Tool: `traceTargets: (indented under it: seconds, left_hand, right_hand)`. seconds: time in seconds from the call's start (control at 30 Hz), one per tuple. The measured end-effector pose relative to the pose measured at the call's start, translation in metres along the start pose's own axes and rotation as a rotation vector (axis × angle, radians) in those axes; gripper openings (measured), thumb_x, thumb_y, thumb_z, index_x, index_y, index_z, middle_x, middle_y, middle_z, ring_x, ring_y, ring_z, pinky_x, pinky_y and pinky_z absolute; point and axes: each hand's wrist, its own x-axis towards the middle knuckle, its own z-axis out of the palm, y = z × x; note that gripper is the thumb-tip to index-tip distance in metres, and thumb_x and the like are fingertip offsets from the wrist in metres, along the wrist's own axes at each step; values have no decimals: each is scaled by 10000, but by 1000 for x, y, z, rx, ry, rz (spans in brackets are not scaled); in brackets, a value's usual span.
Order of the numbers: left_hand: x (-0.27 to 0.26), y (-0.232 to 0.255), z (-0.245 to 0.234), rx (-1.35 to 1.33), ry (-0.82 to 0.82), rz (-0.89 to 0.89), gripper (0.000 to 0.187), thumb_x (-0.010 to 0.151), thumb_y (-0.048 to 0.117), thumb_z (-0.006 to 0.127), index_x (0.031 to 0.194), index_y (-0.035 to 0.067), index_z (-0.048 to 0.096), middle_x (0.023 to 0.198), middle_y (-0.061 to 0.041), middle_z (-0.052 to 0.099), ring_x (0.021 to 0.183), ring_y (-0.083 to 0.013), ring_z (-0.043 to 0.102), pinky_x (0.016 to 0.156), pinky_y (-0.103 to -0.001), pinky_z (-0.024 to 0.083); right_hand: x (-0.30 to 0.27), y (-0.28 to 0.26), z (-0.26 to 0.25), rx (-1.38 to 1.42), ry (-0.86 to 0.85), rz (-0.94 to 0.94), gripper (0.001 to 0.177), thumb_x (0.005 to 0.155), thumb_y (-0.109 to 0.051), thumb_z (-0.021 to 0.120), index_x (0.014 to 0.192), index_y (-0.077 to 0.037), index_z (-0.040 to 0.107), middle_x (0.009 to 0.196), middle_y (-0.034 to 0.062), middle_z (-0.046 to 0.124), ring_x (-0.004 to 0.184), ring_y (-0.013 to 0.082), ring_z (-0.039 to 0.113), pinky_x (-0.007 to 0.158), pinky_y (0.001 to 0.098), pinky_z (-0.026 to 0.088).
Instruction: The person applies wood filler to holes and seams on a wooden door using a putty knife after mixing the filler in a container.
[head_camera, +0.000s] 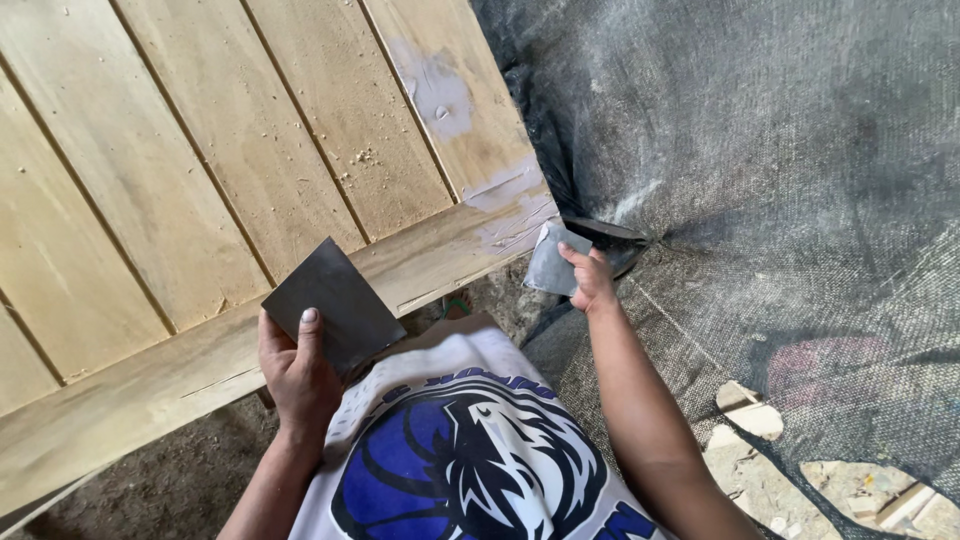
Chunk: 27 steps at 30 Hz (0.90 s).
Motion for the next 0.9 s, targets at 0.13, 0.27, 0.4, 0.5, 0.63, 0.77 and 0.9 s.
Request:
traceTargets:
  seconds: [0.13, 0.27, 0.4, 0.5, 0.63, 0.77, 0.9]
  left_hand:
    - [-2, 0, 11, -55, -16, -12, 307, 1087, 125, 571, 1364, 13, 502, 1261, -113, 638, 1131, -163, 625, 992, -310, 536]
    - [-3, -4, 18, -32, -22, -13, 340, 1074, 121, 574, 1387, 14, 497, 1266, -111, 642, 1144, -164, 624, 1000, -311, 523]
    - [-2, -12, 25, -77, -54, -19, 336, 1075, 109, 575, 1384, 3, 496, 1267, -108, 641, 1156, -168, 619, 1013, -318, 521]
    - [-1, -14, 30, -5, -72, 35, 326, 1101, 102, 569, 1402, -4, 501, 1273, -112, 639, 1163, -163, 602, 1033, -297, 490]
    - [5, -2, 33, 70, -72, 82, 319, 1087, 110, 565, 1382, 4, 510, 1253, -106, 638, 1128, -161, 616, 981, -297, 513]
    - [-8, 0, 22, 13, 5, 38, 286, 1091, 122, 568, 1350, 11, 522, 1226, -102, 643, 1089, -159, 625, 957, -305, 538]
    - [-11, -5, 17, -10, 11, 14, 273, 1083, 107, 558, 1338, 19, 516, 1244, -101, 645, 1121, -159, 628, 983, -305, 536]
  right_hand:
    - [13, 7, -9, -9, -101, -98, 269, 905, -130, 746, 1160, -55, 707, 1088, 71, 748, 955, 216, 720, 859, 401, 597]
    - [7, 8, -7, -112, -70, -184, 205, 923, -119, 759, 1111, -43, 731, 1051, 68, 763, 934, 211, 709, 867, 405, 581]
    - [-14, -7, 15, 58, -294, -160, 245, 919, -139, 730, 1153, -66, 722, 1062, 65, 753, 971, 199, 722, 908, 379, 579]
    - [-25, -27, 42, -28, -392, -269, 260, 966, -130, 727, 1203, -22, 723, 1088, 99, 740, 1008, 202, 694, 945, 363, 550]
    - [-23, -59, 54, 63, -203, -130, 249, 924, -109, 720, 1147, -18, 657, 1062, 130, 711, 958, 256, 708, 884, 464, 594]
    - [-15, -40, 16, 102, -85, 117, 324, 871, -133, 711, 1167, -20, 646, 1110, 151, 728, 963, 274, 750, 870, 472, 617]
    - [12, -3, -8, 71, -14, 66, 360, 882, -109, 756, 1194, 33, 643, 1120, 155, 716, 942, 268, 741, 849, 444, 618]
